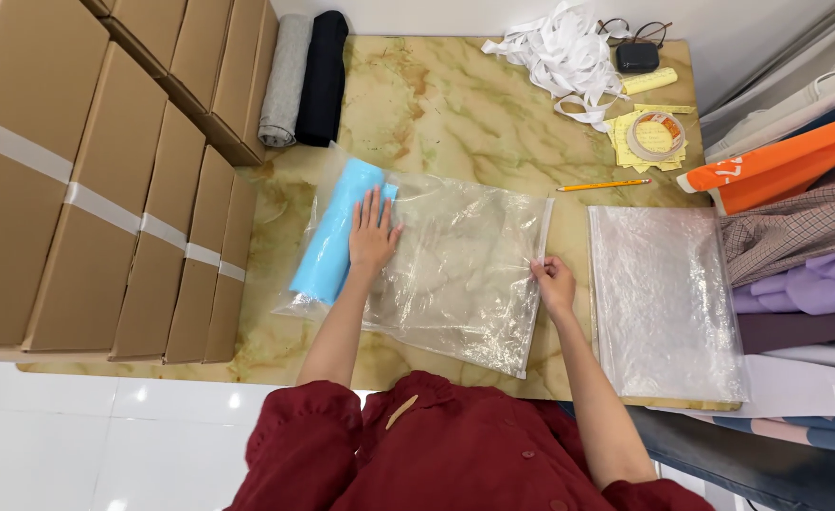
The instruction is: Packing a foam roll into a cardboard box and securing it with a ribbon
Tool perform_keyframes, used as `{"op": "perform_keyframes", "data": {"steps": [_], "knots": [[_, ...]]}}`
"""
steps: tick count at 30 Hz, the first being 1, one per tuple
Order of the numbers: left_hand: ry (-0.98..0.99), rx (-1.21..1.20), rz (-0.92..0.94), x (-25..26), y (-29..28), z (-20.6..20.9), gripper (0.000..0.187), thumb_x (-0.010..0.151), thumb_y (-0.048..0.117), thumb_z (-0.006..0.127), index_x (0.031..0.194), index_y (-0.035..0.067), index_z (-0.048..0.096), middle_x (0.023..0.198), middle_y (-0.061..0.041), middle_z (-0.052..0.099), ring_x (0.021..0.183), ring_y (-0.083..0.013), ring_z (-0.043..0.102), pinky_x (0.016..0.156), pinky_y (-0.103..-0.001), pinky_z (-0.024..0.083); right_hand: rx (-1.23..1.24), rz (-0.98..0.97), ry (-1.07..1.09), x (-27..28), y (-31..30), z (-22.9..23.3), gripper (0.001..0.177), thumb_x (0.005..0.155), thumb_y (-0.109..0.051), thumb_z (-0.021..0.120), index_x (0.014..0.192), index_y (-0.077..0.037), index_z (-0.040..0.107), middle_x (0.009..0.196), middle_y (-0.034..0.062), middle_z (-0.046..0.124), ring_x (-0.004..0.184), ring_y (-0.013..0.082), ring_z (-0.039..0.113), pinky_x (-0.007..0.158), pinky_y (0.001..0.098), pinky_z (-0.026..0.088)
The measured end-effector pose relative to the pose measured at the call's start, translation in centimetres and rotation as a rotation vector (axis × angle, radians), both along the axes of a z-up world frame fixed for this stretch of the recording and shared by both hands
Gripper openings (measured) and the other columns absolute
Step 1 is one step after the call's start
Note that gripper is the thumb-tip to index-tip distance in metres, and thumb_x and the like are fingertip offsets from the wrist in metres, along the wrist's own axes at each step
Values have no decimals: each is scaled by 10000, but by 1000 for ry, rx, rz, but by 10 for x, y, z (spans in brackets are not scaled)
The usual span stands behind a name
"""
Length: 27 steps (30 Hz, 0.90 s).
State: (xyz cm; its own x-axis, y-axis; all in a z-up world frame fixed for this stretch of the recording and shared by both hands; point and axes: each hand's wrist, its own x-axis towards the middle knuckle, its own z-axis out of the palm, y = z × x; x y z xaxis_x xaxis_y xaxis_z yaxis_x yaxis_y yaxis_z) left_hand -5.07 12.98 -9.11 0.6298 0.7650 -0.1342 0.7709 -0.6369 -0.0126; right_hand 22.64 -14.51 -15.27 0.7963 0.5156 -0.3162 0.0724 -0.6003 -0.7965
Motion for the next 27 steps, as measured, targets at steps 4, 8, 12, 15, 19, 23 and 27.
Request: {"op": "perform_keyframes", "data": {"steps": [4,8,12,15,19,23,27], "knots": [[28,-101,6,5,18,-33,711,1051,645,99,1634,241,141,1715,-92,-77,1583,-251,-71,1287,-447,-109,-7,7,-13,1,1,0,142,939,-359,696,990,-228,713,720,-31,714,768,140,646,743,289,467],[-67,-189,56,10,24,-33,688,1042,642,216,1618,266,222,1710,-66,34,1572,-223,81,1294,-443,-12,66,11,30,0,-3,-1,132,950,-330,699,1004,-210,708,747,-32,715,777,107,633,746,266,465],[-359,-31,63,-19,-37,-25,530,1070,417,432,1532,157,434,1628,-103,344,1478,-271,369,1242,-524,209,204,34,136,-10,-11,27,211,1000,-326,674,1098,-140,693,850,49,736,869,138,621,821,293,486],[-229,-173,223,-52,-94,-7,614,1072,546,209,1567,218,363,1696,-49,205,1562,-233,150,1257,-488,19,246,44,203,-13,-17,37,233,1009,-353,684,1127,-152,694,917,1,719,894,108,608,828,265,494],[-184,-237,218,-63,-107,2,688,1062,611,115,1620,231,246,1723,-42,80,1579,-233,40,1260,-484,-53,214,103,223,-28,-28,66,259,953,-376,759,1094,-160,730,919,39,710,912,136,624,843,297,516],[-365,-372,262,-57,-103,-1,644,1051,540,384,1597,207,314,1719,-71,92,1581,-262,61,1276,-510,4,139,298,317,-53,-48,95,351,867,-221,803,1141,-15,727,1022,163,737,985,257,661,923,430,525],[-1001,-791,584,-36,-123,13,464,1041,392,560,1448,170,550,1404,-164,604,1313,-345,572,1083,-490,469,222,140,430,-56,-44,70,173,902,-265,777,933,-103,724,809,5,673,780,126,632,763,293,518]]}}
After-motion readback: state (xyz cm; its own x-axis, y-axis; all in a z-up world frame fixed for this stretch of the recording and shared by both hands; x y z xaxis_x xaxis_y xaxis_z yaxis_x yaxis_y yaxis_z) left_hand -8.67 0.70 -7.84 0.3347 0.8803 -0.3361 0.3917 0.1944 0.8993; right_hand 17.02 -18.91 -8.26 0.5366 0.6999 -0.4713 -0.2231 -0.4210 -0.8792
